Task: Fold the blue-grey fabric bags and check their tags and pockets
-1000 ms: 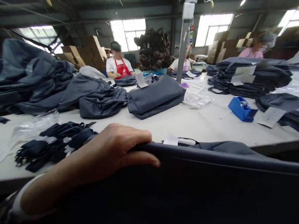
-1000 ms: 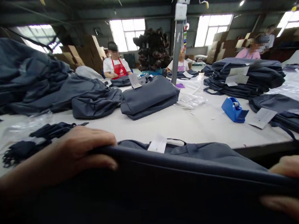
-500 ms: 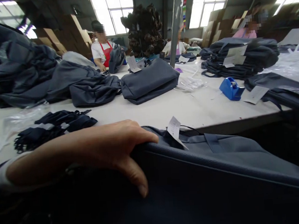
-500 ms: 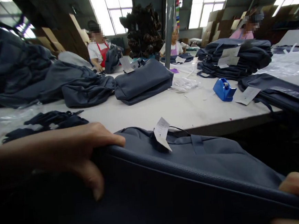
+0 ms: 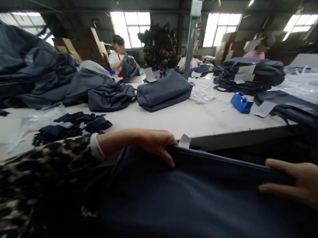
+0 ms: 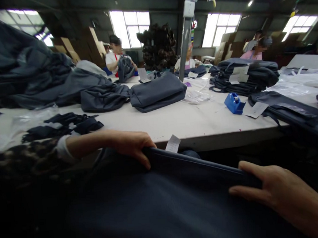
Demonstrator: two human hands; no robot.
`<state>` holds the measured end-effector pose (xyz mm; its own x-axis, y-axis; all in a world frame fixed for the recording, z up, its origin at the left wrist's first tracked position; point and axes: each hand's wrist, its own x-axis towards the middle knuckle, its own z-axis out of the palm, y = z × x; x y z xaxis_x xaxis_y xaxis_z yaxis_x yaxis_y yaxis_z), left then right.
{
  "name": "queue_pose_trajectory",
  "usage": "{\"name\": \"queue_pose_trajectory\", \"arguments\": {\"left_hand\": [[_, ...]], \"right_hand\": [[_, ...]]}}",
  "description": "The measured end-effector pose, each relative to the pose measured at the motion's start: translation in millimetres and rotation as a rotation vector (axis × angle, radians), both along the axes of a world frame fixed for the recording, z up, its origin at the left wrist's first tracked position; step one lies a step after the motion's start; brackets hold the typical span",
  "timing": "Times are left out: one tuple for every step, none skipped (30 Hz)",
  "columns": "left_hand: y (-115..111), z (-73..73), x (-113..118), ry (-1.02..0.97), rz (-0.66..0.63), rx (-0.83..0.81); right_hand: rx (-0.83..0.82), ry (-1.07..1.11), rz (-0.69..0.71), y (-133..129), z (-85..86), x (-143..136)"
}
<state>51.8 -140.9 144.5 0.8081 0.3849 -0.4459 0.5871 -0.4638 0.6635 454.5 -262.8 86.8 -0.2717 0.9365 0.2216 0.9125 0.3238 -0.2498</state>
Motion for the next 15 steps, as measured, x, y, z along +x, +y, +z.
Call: {"name": "queue_pose_trajectory", "arguments": {"left_hand": [[13,-6.5,3,0.008,-0.009,0.084],[25,-13.8,4,0.013,-0.010,0.144],[38,-21.8,5,0.014,-0.004,0.166],[50,-30.4,5,0.015,0.014,0.139],[61,-39.0,4,0.019,0.037,0.068],[70,-47.1,2,0.031,0.054,-0.040],[78,-54.0,1,0.055,0.059,-0.160],[83,-58.9,1,0.088,0.044,-0.267],[87,-61.6,2,0.124,0.014,-0.339],[90,-61.9,4,0.152,-0.027,-0.371],[92,-60.1,9,0.165,-0.069,-0.369],[94,-57.1,15,0.161,-0.103,-0.350],[96,-53.8,24,0.140,-0.127,-0.330],[98,-51.0,34,0.110,-0.145,-0.327],[101,-49.8,45,0.083,-0.158,-0.343]], "right_hand": [[-0.079,-0.040,-0.004,14,-2.0,-5],[-0.120,-0.077,-0.015,28,-4.4,-11],[-0.112,-0.105,-0.035,42,-6.9,-16],[-0.091,-0.133,-0.049,56,-9.0,-20],[-0.075,-0.156,-0.050,68,-10.3,-24],[-0.068,-0.172,-0.037,77,-10.7,-28],[-0.063,-0.176,-0.011,84,-9.7,-32],[-0.045,-0.172,0.033,87,-7.6,-35],[-0.009,-0.160,0.091,87,-4.6,-38],[0.047,-0.145,0.154,83,-1.3,-42],[0.111,-0.131,0.209,76,1.6,-46],[0.160,-0.125,0.273,67,3.5,-50],[0.184,-0.128,0.348,55,3.7,-55],[0.197,-0.131,0.429,43,1.9,-61],[0.207,-0.137,0.495,30,-2.1,-67]]}}
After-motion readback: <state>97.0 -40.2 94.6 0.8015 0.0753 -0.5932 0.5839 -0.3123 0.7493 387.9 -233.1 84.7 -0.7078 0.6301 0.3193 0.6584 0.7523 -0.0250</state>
